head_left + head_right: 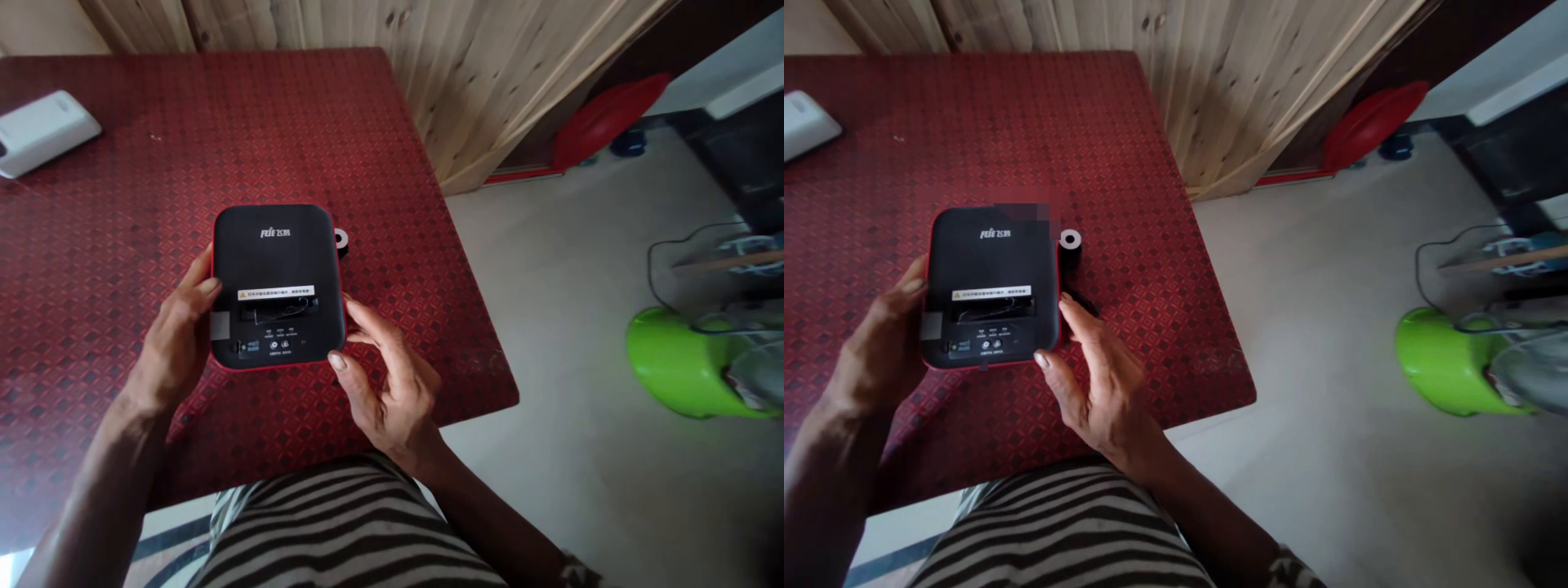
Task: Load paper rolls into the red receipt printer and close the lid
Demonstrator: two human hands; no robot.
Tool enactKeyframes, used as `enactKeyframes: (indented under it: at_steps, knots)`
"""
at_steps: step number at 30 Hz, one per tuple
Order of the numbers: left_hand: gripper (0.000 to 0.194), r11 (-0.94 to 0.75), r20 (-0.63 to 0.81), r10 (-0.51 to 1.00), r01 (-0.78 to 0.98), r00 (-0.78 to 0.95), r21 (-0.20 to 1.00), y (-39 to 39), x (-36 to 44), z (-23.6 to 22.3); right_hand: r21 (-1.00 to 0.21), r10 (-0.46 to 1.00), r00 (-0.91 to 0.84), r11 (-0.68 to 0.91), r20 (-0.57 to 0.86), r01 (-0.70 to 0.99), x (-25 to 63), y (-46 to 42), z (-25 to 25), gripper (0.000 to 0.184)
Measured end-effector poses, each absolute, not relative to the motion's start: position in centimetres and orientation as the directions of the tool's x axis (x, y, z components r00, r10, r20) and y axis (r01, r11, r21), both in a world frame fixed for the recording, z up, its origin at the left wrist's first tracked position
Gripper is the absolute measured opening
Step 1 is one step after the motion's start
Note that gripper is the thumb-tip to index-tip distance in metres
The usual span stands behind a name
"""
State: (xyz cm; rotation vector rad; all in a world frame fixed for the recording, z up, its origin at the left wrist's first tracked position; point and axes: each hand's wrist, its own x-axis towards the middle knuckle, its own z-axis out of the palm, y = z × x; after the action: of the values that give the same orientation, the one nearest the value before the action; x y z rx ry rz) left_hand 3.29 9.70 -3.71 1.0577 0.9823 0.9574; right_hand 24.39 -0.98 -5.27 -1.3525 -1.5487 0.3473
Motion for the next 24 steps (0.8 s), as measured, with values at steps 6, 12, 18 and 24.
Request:
enactKeyframes:
  at_steps: [6, 12, 18, 24]
  knots:
    - [0.084, 0.293, -0.241, 0.9, -0.095, 0.364, 0.951, 9.3, 2.3, -2.2, -0.77, 0.87, 0.161, 0.31, 0.467, 0.558, 25.3, -0.6, -5.5, 0.047]
    - [0.077, 0.334, -0.283, 0.912, -0.139, 0.297, 0.932, 8.9, 2.3, -2.4, -0.765, 0.85, 0.217, 0.284, 0.48, 0.579, 26.2, 0.5, -5.6, 0.041]
    - [0.079, 0.331, -0.284, 0.913, -0.125, 0.294, 0.935, 8.8, 2.5, -2.6, -0.762, 0.826, 0.27, 0.263, 0.494, 0.591, 27.0, 1.7, -5.4, 0.037]
    - [0.075, 0.313, -0.285, 0.92, -0.065, 0.27, 0.948, 8.8, 2.1, -3.2, -0.739, 0.809, 0.274, 0.265, 0.52, 0.619, 27.1, 2.9, -4.7, 0.032]
